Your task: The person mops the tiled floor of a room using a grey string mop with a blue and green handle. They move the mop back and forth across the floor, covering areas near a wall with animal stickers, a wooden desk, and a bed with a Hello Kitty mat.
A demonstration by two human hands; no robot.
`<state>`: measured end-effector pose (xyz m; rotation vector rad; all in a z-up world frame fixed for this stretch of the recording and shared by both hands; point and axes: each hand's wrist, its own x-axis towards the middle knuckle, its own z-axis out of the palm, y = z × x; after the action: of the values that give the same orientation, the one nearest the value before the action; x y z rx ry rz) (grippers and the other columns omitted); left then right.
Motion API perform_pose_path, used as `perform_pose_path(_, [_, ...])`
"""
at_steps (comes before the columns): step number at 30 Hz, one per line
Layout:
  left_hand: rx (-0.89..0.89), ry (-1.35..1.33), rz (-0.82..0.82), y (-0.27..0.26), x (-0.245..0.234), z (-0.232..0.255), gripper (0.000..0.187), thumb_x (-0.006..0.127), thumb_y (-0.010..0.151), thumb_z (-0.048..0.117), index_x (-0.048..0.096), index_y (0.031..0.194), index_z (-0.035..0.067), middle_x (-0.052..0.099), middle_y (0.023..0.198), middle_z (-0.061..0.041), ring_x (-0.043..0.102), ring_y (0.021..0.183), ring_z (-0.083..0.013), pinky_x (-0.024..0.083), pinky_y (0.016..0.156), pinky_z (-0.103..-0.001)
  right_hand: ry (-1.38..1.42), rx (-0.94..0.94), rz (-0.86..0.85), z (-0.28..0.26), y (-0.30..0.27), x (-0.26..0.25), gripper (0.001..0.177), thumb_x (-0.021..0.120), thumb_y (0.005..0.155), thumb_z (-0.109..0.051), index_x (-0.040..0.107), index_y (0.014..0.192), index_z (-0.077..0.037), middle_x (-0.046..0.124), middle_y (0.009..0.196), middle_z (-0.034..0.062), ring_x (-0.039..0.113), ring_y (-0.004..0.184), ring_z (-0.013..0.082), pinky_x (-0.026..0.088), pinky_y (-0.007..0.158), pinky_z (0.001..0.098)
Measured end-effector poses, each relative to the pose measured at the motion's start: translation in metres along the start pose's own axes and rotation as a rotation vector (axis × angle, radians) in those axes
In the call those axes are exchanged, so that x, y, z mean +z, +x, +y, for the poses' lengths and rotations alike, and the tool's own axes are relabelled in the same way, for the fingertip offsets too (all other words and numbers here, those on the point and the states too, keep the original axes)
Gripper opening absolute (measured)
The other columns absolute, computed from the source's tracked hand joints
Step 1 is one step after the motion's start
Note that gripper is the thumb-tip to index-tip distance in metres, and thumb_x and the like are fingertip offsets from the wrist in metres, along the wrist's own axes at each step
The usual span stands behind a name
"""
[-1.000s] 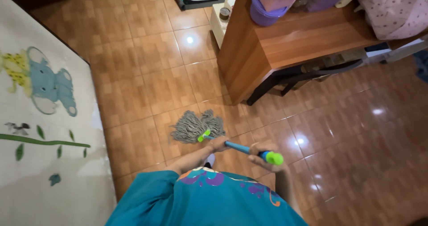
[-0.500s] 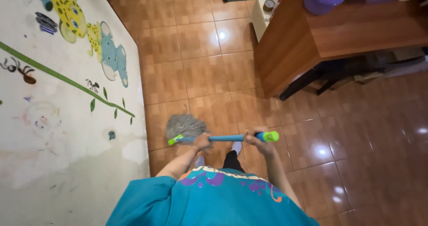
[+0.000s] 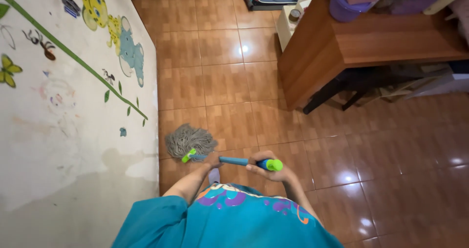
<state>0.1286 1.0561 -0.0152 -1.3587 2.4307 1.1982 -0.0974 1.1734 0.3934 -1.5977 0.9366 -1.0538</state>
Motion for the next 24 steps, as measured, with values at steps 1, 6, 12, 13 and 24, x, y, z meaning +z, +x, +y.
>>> perform_pose_path(1, [0.005,-0.002,0.001,0.003,0.010,0.017,0.024,0.083,0.078,0.029,0.078,0.097,0.016,0.077,0.107,-0.013,0.071,0.112,-0.0343,0.058,0.097,-0.044,-0.005,0.001,0.001,-0.008,-0.013,-0.005,0.033,0.075,0.096,-0.009,0.064,0.065,-0.005,0.059,0.056,0.0090,0.055,0.053,0.0205,0.050,0.056,0.0360])
perform_pose_path(6, [-0.008,0.040,0.094,0.013,0.079,0.109,0.015,0.085,0.072,0.041,0.076,0.082,0.033,0.076,0.092,0.004,0.075,0.098,-0.0214,0.061,0.086,-0.033,-0.073,-0.009,-0.020,-0.059,-0.092,-0.034,0.036,0.075,0.097,-0.015,0.062,0.064,-0.009,0.058,0.054,0.0056,0.054,0.050,0.0188,0.048,0.052,0.0326])
perform_pose_path(12, [0.304,-0.136,0.197,0.001,0.182,0.204,0.032,0.084,0.067,0.016,0.065,0.091,0.021,0.071,0.102,-0.006,0.068,0.111,-0.0292,0.056,0.099,-0.043,-0.152,0.010,-0.133,-0.122,-0.172,-0.042,0.039,0.073,0.099,-0.018,0.056,0.065,-0.010,0.053,0.054,0.0080,0.052,0.048,0.0274,0.047,0.052,0.0336])
perform_pose_path(13, [0.297,-0.142,0.203,-0.006,0.196,0.215,0.032,0.084,0.067,0.016,0.065,0.091,0.021,0.071,0.102,-0.006,0.068,0.111,-0.0292,0.056,0.099,-0.043,-0.150,0.010,-0.143,-0.126,-0.180,-0.043,0.039,0.073,0.099,-0.018,0.056,0.065,-0.010,0.053,0.054,0.0080,0.052,0.048,0.0274,0.047,0.052,0.0336])
perform_pose_path(24, [0.191,-0.202,-0.120,-0.086,0.204,0.258,0.025,0.077,0.084,0.038,0.070,0.104,0.024,0.072,0.117,-0.007,0.065,0.120,-0.0321,0.054,0.101,-0.048,0.149,-0.156,-0.057,-0.087,-0.242,-0.054,0.036,0.082,0.087,-0.005,0.063,0.056,-0.006,0.053,0.049,0.0058,0.045,0.042,0.0210,0.044,0.044,0.0336])
